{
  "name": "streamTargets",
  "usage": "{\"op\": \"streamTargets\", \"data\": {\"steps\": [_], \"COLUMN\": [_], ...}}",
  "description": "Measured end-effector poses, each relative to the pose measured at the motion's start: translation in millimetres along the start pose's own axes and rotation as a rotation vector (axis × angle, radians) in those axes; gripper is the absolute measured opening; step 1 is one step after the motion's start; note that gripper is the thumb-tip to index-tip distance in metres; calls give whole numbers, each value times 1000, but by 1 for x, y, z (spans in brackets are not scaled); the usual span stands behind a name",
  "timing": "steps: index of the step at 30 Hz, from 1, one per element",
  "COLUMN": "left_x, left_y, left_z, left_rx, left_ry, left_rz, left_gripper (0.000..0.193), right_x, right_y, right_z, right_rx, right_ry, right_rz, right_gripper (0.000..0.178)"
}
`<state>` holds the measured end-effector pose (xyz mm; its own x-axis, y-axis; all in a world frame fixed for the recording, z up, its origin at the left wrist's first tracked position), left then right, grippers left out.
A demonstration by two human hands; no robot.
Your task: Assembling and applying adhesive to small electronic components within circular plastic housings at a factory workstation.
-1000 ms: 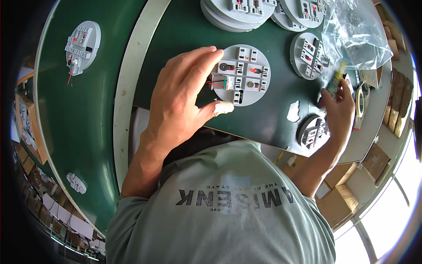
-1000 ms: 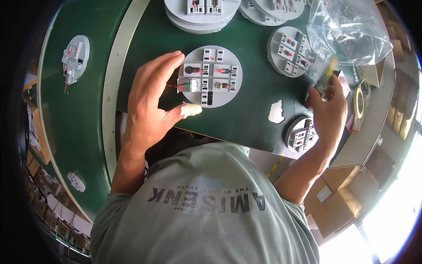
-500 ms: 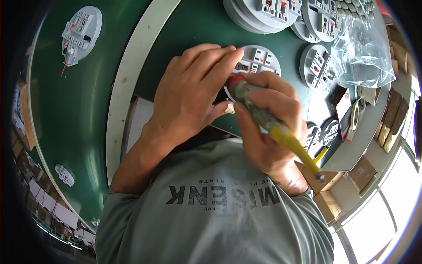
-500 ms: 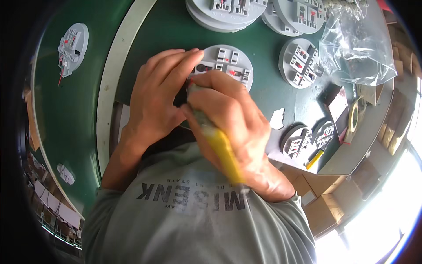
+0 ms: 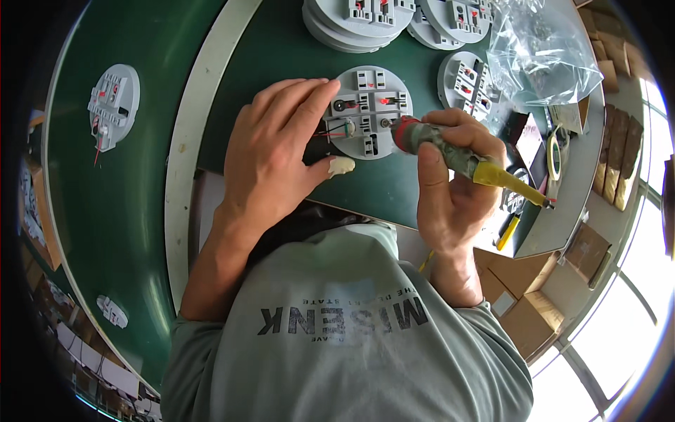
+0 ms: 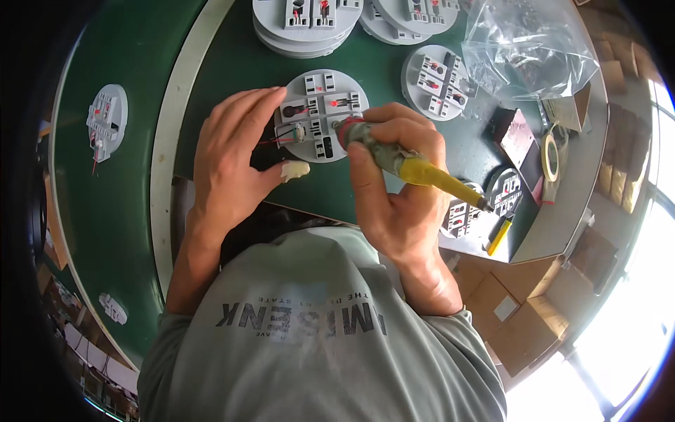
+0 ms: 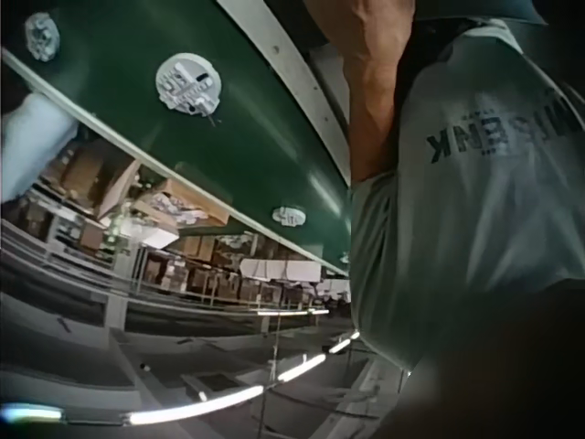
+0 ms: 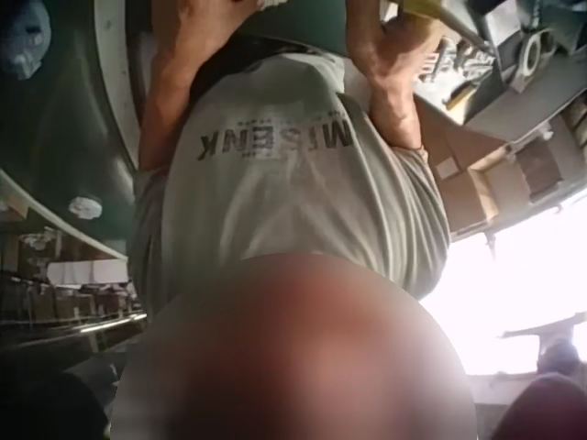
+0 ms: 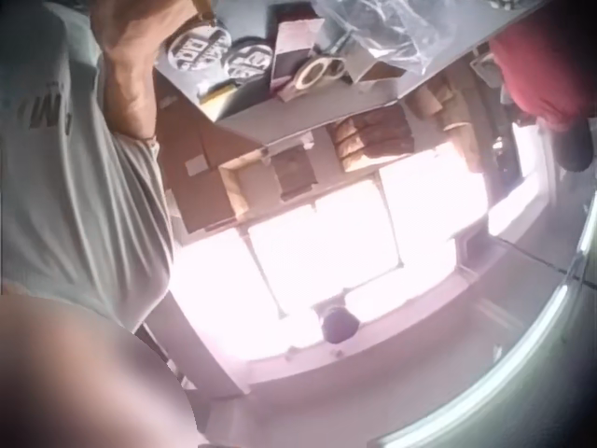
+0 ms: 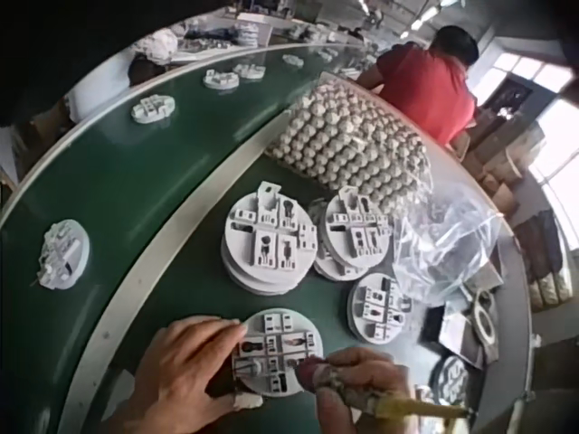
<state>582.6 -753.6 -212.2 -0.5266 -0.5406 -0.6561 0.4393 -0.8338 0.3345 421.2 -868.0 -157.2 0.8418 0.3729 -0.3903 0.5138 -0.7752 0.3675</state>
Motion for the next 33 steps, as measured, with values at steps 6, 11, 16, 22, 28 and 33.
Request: {"op": "streamTargets", "data": {"steps": [6,11,16,22,28,33], "left_x": [2,20,26,33,25,37], "left_y": [10,10,14,18,29,42], "left_z": [12,9,10,18,35,50], "left_rx": [-72,-60,-25,25,62,126], "left_ry": [47,138,144,137,94,100], "left_rz": [34,-19,-3,26,123,202], "left_gripper": [93,102,99,98,74,41], "right_x": [22,31,29,-50,-112,-119], "right_y": [12,0,1,5,25,23], "right_z": [2,2,1,37,88,63], "right_rx": [10,27,-13,257,813,186], "right_ry": [-50,-138,-193,80,-623,-800], "right_rz": [-69,-52,-20,300,163,386], "right_gripper": [31,32,31,26,33,54]}}
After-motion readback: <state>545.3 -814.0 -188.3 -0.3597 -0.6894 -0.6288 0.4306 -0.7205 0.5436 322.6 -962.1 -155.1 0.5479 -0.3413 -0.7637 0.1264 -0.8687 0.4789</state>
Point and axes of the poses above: each hand's wrist, its own y-axis towards the middle knuckle, its own x-axis out of the palm, z = x × y, the point moved 8 cm from there along y, towards the middle knuckle, and after that the axes turned 10 degrees about z, right-handed, at the moved point
